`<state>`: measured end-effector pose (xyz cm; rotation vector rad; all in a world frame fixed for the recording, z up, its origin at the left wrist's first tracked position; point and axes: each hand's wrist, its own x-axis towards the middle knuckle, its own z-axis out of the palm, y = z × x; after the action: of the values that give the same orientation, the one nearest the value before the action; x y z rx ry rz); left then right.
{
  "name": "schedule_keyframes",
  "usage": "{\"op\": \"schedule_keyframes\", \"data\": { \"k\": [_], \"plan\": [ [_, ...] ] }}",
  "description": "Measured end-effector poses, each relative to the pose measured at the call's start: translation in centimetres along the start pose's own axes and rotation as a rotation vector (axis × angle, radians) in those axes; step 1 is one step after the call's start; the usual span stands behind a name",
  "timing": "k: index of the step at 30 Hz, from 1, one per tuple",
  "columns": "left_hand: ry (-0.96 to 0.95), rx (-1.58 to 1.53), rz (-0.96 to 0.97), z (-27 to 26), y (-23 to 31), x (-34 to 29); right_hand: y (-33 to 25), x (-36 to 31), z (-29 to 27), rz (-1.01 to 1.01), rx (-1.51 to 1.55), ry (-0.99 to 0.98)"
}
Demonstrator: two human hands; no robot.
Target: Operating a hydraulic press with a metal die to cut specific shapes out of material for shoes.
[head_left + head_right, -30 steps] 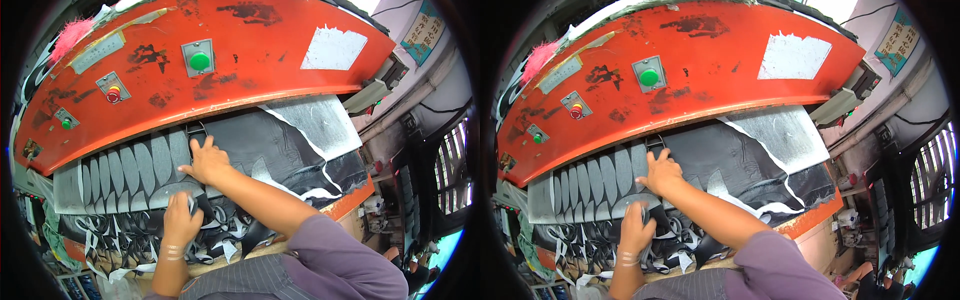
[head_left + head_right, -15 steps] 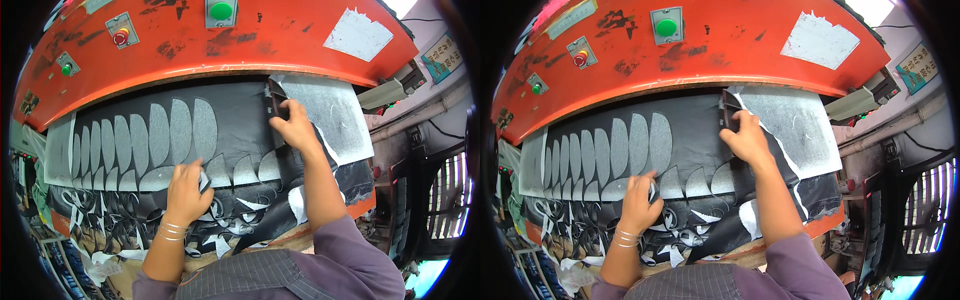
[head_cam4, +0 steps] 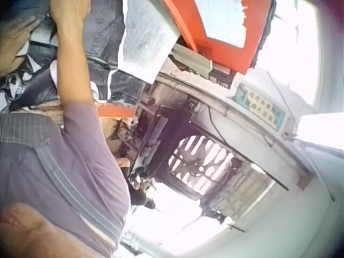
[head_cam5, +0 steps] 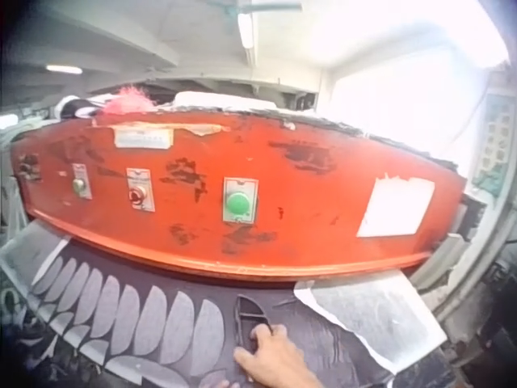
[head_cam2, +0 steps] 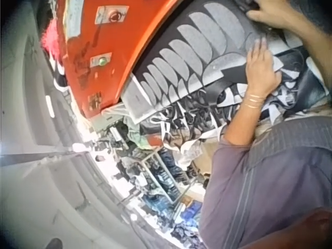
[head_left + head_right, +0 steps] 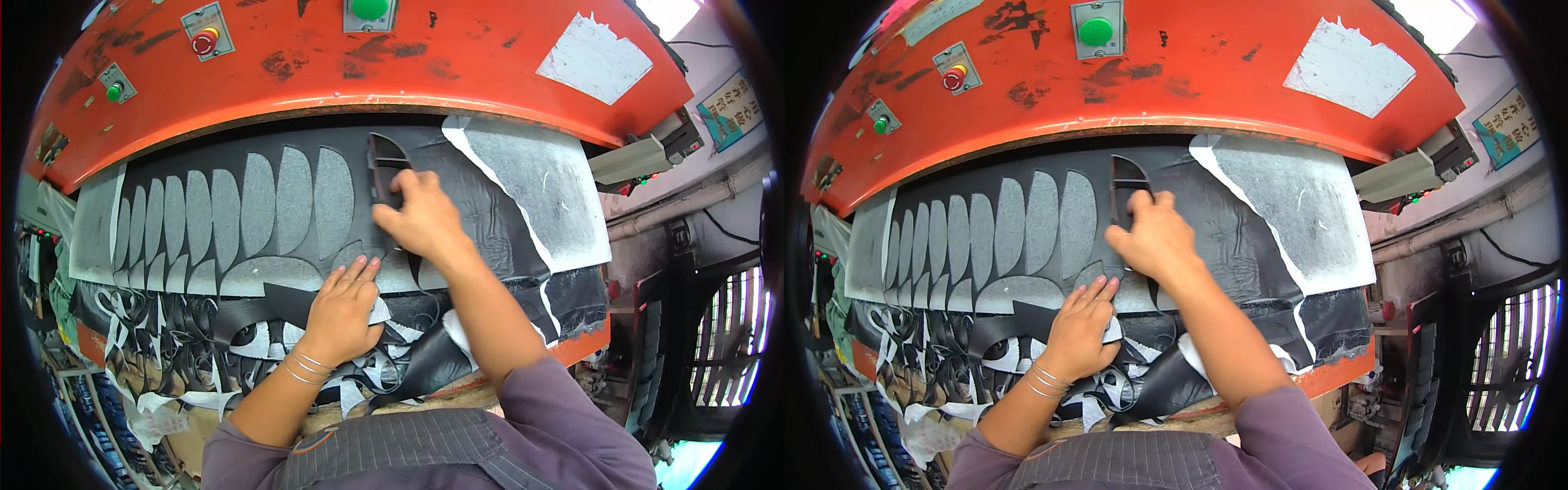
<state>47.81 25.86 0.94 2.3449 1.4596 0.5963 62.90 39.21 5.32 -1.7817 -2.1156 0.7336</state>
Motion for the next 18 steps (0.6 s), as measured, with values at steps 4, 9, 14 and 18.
{"op": "schedule_keyframes", "data": {
  "k": [4, 9, 14, 18],
  "plan": [
    [0.012, -0.056, 0.018, 0.8, -0.1, -0.4, -1.1, 1.5, 2.7, 0.070, -0.100, 0.026],
    [0.005, -0.150, 0.008, 0.3, -0.8, -1.3, 4.7, -1.1, 3.7, -0.470, -0.191, 0.084],
    [0.003, -0.188, 0.024, 0.4, -1.0, -0.9, 5.1, -0.7, 4.3, -0.461, -0.086, 0.098],
    [0.008, -0.219, 0.031, 0.7, -1.4, -1.2, 5.4, -0.7, 4.9, -0.523, -0.121, 0.139]
  ]
}}
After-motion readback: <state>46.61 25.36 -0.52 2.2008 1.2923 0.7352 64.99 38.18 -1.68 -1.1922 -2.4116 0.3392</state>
